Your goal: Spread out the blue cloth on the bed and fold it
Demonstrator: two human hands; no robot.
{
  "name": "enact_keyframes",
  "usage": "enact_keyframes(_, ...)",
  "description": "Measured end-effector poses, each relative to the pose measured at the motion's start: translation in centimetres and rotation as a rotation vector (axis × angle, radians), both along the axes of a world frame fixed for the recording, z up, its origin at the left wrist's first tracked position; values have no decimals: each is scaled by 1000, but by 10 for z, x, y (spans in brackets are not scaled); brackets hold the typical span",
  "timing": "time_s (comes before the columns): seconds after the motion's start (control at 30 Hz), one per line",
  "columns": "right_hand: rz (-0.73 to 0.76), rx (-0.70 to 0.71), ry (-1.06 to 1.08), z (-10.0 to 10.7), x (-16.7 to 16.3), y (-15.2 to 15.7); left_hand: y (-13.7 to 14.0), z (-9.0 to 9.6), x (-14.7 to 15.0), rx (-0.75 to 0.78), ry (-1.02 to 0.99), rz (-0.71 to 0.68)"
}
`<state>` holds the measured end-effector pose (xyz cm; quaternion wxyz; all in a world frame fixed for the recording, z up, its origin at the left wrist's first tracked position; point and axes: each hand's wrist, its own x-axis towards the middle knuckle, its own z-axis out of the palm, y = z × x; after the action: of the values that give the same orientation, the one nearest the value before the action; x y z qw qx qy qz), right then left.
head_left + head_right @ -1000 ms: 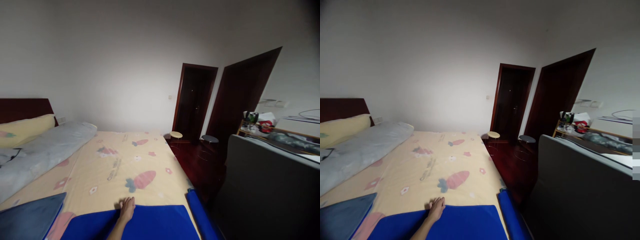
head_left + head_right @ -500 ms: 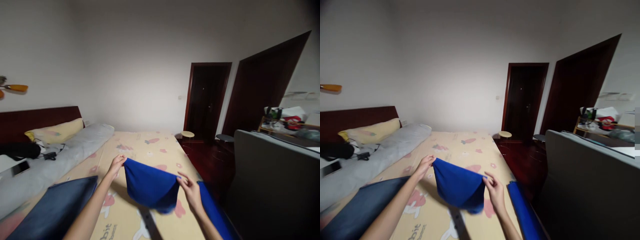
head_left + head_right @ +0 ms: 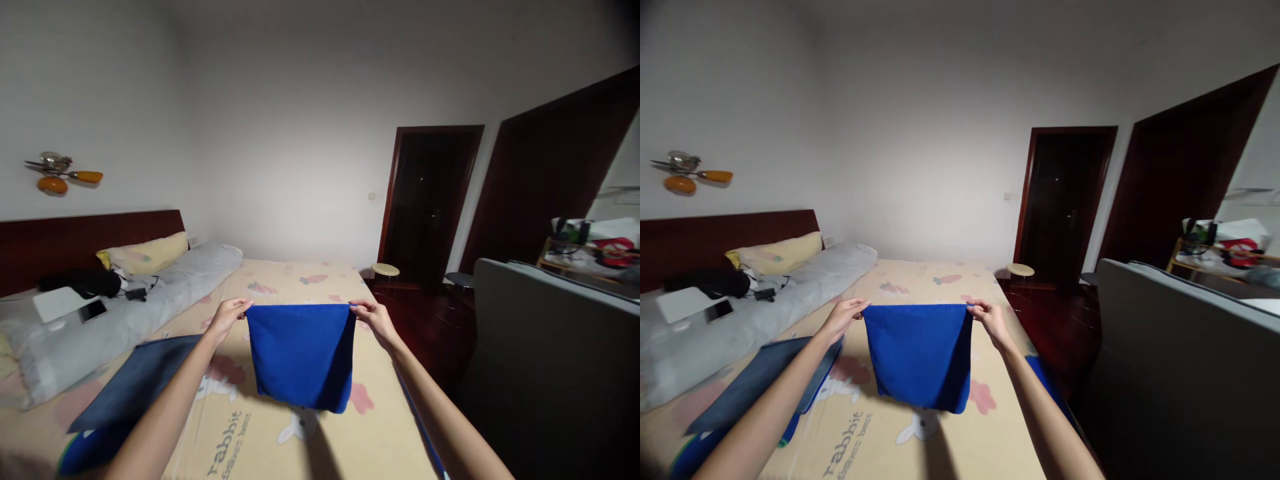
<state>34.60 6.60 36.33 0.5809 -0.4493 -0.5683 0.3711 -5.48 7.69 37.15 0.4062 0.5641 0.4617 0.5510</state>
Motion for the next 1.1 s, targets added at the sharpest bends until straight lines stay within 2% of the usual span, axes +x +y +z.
enact_keyframes(0.23, -26, -7, 12, -6, -2, -4, -12, 2, 0, 4, 16, -35)
enact_keyframes(0.43, -43, -19, -39, -15, 2, 1, -12, -1, -2, 0, 103, -54)
enact_keyframes(0.57, -52, -11, -108, -26, 4, 5, -4, -14, -4, 3, 165, -29)
enact_keyframes(0.87, -44, 17, -340, -57, -3, 3, 5, -60, -6, -19, 250, -36)
enact_keyframes(0.97, -43, 38, -414, -58, -2, 3, 6, -63, -7, -5, 260, -37)
enact_keyframes(1.1, -47, 58, -477, -50, 4, 4, 11, -58, -8, 13, 261, -29)
